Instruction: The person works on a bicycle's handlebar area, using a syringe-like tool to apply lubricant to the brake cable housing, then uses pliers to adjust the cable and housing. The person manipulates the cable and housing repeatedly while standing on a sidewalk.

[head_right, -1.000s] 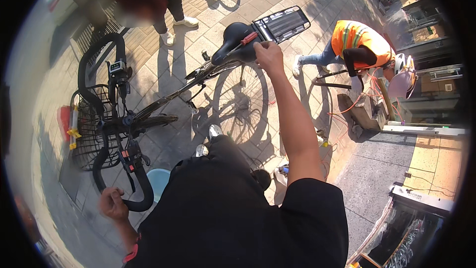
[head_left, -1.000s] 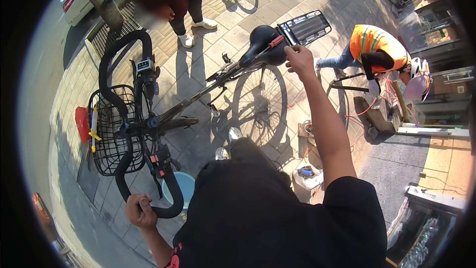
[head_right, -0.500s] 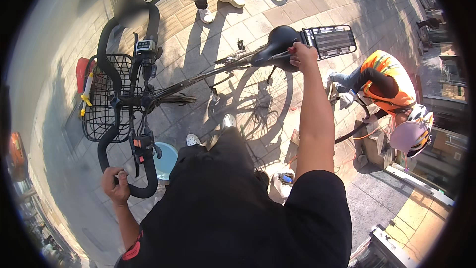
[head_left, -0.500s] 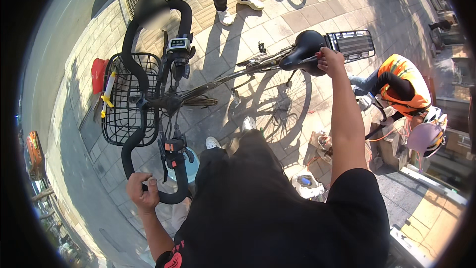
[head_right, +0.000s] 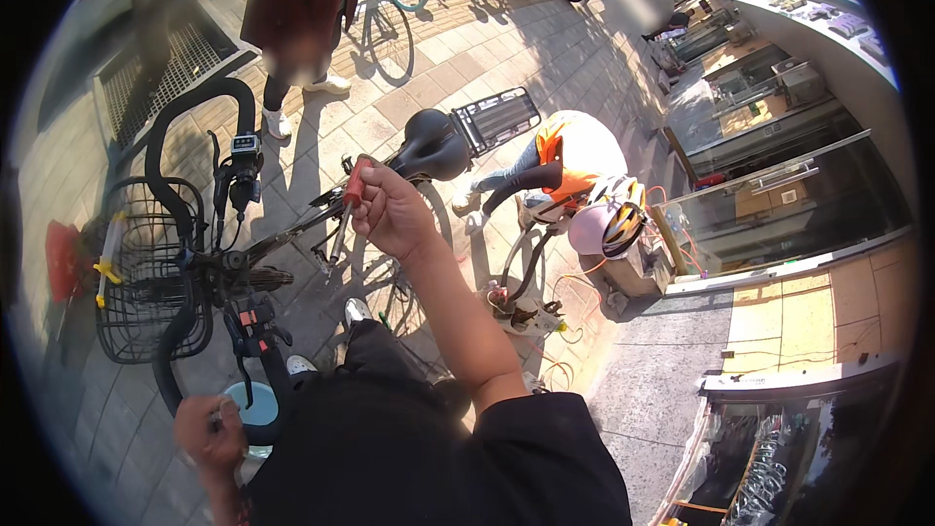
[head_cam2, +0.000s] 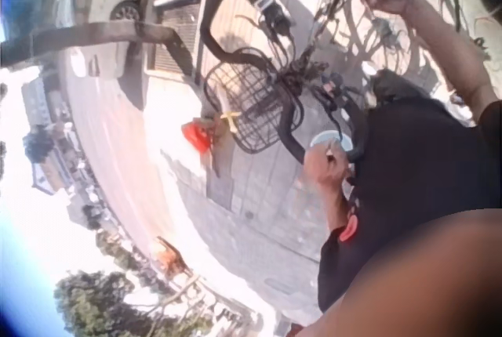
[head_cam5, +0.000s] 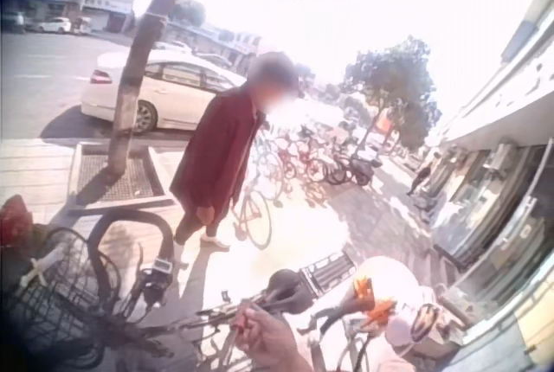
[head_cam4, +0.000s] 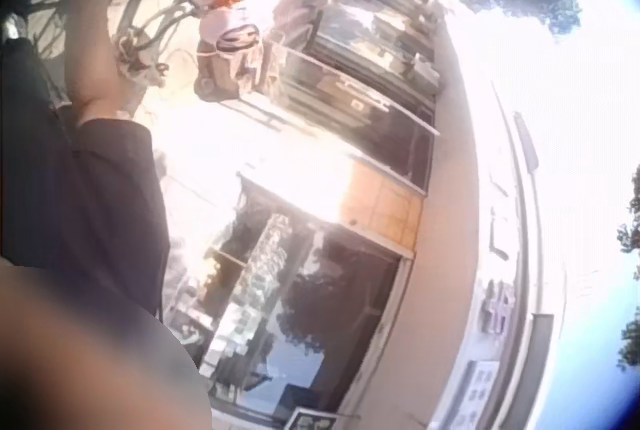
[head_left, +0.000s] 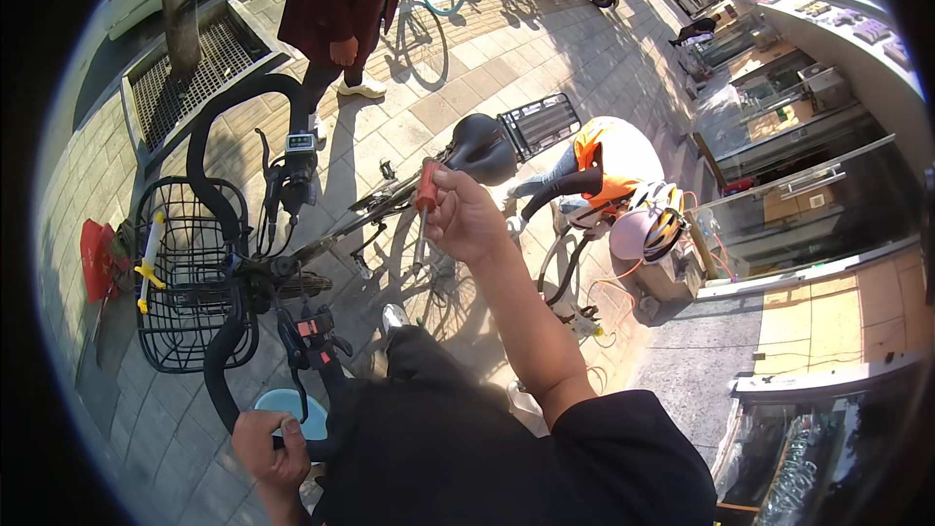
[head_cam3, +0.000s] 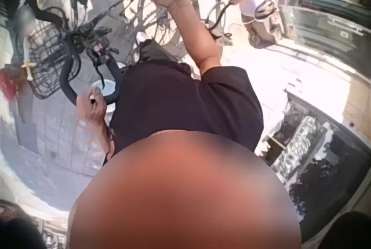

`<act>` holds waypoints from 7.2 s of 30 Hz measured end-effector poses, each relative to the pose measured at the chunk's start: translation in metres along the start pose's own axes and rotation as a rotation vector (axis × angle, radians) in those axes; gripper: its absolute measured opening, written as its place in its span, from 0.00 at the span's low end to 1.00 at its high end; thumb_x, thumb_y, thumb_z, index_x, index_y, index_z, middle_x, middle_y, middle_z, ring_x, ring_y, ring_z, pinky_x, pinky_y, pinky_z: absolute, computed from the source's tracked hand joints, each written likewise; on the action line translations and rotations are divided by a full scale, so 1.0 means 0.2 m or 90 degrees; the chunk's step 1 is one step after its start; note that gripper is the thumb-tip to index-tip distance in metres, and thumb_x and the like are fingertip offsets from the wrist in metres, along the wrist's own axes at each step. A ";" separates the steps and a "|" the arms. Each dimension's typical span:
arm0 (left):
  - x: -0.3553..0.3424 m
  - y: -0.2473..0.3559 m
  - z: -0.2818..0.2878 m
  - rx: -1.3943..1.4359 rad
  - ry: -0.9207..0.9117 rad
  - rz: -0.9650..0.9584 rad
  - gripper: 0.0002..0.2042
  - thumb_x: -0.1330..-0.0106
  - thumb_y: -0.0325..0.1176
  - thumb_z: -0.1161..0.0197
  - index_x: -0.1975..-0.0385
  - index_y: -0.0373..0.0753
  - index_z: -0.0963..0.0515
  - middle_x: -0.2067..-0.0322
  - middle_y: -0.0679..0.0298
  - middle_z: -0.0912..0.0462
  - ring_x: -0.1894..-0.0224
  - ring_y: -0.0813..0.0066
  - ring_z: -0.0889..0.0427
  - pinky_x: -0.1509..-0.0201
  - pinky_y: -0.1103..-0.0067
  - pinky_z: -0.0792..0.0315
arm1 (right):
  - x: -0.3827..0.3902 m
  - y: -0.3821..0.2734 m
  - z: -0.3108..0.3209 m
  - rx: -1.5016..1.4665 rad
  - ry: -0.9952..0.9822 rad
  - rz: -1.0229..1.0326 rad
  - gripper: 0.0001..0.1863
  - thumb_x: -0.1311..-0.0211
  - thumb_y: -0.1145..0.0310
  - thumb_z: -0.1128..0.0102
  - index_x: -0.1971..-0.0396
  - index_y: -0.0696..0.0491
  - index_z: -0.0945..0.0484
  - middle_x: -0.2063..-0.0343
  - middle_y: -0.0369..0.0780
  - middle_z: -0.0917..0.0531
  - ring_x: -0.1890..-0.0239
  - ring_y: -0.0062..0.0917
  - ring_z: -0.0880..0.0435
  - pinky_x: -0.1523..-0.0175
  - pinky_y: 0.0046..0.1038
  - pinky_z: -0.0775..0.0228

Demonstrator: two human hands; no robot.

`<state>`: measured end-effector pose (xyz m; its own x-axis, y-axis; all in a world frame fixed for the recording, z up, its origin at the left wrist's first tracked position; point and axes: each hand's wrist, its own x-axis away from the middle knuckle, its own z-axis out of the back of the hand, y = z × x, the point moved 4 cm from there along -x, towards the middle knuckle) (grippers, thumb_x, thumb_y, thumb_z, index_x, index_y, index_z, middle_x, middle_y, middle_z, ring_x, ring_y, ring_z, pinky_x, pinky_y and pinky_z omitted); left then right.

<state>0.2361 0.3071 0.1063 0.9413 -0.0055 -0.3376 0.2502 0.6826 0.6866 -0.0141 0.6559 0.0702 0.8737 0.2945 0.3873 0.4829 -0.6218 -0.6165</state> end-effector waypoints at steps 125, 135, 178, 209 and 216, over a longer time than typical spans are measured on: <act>-0.24 -0.11 -0.18 0.169 -0.058 0.187 0.08 0.27 0.26 0.31 0.51 0.33 0.14 0.57 0.58 0.10 0.55 0.71 0.12 0.51 0.72 0.20 | 0.21 0.65 -1.34 0.617 -0.653 0.091 0.22 0.38 0.55 0.21 0.55 0.58 0.14 0.71 0.31 0.18 0.71 0.13 0.22 0.66 0.19 0.30; -0.25 -0.12 -0.18 0.099 0.093 0.068 0.13 0.30 0.32 0.28 0.52 0.32 0.16 0.63 0.56 0.11 0.60 0.60 0.12 0.54 0.65 0.21 | 0.27 0.74 -1.32 0.683 -0.593 0.239 0.33 0.43 0.48 0.23 0.46 0.59 0.15 0.54 0.45 0.13 0.51 0.33 0.14 0.44 0.33 0.23; -0.26 -0.16 -0.21 0.133 -0.020 0.316 0.12 0.27 0.35 0.27 0.54 0.31 0.14 0.65 0.65 0.09 0.72 0.82 0.18 0.70 0.81 0.25 | 0.18 0.74 -1.34 0.725 -0.529 0.263 0.31 0.42 0.50 0.27 0.50 0.62 0.15 0.69 0.45 0.12 0.64 0.33 0.12 0.55 0.34 0.20; -0.26 -0.12 -0.21 0.252 0.013 0.372 0.14 0.25 0.35 0.31 0.52 0.29 0.16 0.68 0.62 0.11 0.73 0.82 0.18 0.67 0.80 0.23 | 0.03 0.76 -1.36 0.667 -0.442 0.236 0.28 0.38 0.51 0.28 0.53 0.64 0.14 0.78 0.37 0.18 0.79 0.19 0.20 0.73 0.24 0.27; -0.25 -0.16 -0.23 0.242 -0.028 0.377 0.15 0.23 0.35 0.34 0.45 0.31 0.18 0.67 0.62 0.11 0.71 0.81 0.17 0.63 0.79 0.22 | -0.10 0.71 -1.27 0.567 -0.341 0.136 0.18 0.28 0.54 0.33 0.61 0.56 0.19 0.84 0.32 0.25 0.86 0.14 0.27 0.83 0.20 0.38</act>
<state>0.1710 0.3189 0.0711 0.9502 0.2522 0.1832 -0.2523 0.2773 0.9270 0.0221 0.3772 0.1497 0.7531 0.6579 -0.0065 -0.0033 -0.0061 -1.0000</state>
